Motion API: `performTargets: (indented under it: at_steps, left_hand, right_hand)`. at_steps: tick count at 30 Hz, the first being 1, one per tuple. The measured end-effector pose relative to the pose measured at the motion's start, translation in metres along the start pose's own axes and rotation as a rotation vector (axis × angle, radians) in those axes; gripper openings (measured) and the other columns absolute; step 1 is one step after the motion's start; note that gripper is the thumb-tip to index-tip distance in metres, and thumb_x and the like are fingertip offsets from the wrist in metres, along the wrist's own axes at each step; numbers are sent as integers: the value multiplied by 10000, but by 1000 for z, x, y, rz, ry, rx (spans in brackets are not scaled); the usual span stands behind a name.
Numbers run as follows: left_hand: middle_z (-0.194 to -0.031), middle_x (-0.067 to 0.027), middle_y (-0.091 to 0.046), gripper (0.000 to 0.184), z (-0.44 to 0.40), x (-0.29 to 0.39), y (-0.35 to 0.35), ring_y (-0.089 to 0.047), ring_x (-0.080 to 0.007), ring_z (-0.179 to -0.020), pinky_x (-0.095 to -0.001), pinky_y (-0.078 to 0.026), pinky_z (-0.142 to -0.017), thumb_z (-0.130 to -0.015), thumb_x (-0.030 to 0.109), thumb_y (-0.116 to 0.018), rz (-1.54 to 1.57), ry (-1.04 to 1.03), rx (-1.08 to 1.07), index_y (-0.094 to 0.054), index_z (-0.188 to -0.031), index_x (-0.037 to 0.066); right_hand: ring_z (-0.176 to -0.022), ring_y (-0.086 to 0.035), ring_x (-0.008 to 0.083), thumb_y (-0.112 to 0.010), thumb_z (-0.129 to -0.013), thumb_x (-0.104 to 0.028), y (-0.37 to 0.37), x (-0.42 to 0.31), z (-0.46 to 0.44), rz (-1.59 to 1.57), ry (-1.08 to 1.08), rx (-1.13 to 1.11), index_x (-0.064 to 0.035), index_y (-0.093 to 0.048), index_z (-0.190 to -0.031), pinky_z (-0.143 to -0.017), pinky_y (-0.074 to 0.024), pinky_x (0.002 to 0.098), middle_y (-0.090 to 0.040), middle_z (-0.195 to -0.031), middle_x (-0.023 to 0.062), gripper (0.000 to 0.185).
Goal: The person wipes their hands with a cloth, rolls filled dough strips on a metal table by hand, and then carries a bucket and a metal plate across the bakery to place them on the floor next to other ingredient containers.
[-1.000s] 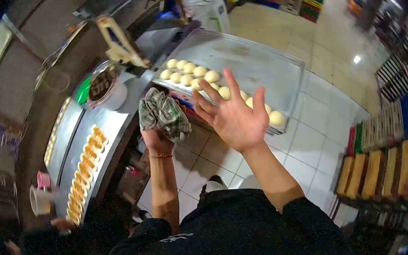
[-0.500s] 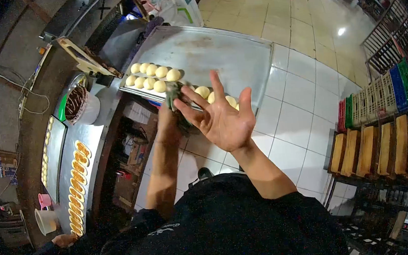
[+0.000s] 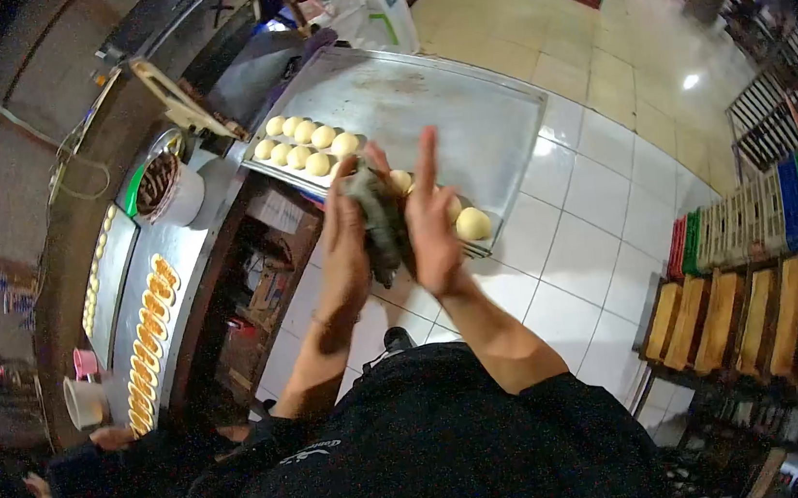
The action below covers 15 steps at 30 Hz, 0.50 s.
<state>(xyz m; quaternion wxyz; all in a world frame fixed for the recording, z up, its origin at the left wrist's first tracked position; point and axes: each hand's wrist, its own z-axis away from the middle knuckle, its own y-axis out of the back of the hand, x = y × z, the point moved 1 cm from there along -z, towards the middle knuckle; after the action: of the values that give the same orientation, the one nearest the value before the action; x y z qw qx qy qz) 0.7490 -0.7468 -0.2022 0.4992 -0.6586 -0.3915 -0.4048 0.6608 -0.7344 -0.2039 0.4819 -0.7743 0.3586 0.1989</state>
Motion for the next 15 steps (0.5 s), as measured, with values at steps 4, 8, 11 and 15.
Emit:
performTargets:
  at_steps: [4,8,11,15]
  left_hand:
    - [-1058,-62,-575,309,-1,-17,35,-510,-119,-949,-239,-423,-847,-1021,272,-378,-146,16,86,-511,-1144,22]
    - [-948,-5,-598,327,5,2,65,-520,-73,-865,-217,-441,-774,-1009,319,-421,30,-27,212,-563,-1017,24]
    - [-937,2,-590,320,23,25,91,-516,-61,-884,-210,-432,-791,-1008,329,-419,238,111,365,-562,-1024,43]
    - [-933,4,-578,326,48,42,114,-505,-60,-873,-205,-423,-779,-1012,337,-402,-123,-27,430,-559,-1012,51]
  right_hand:
    - [-1422,-22,367,-284,-922,-623,-20,15,14,718,128,-248,54,197,-1411,-1131,-25,426,15,-1503,314,963]
    - [-1428,-42,336,-292,-924,-614,-38,26,25,655,43,-437,37,224,-1405,-1134,-23,409,-10,-1514,290,960]
    - [-1421,-115,322,-291,-913,-638,-50,37,14,261,-181,-451,-7,257,-1403,-1137,-33,387,-82,-1517,269,970]
    - [-1417,-101,363,-285,-861,-723,-85,75,8,705,14,-528,19,188,-1426,-1134,-49,421,-95,-1512,278,1046]
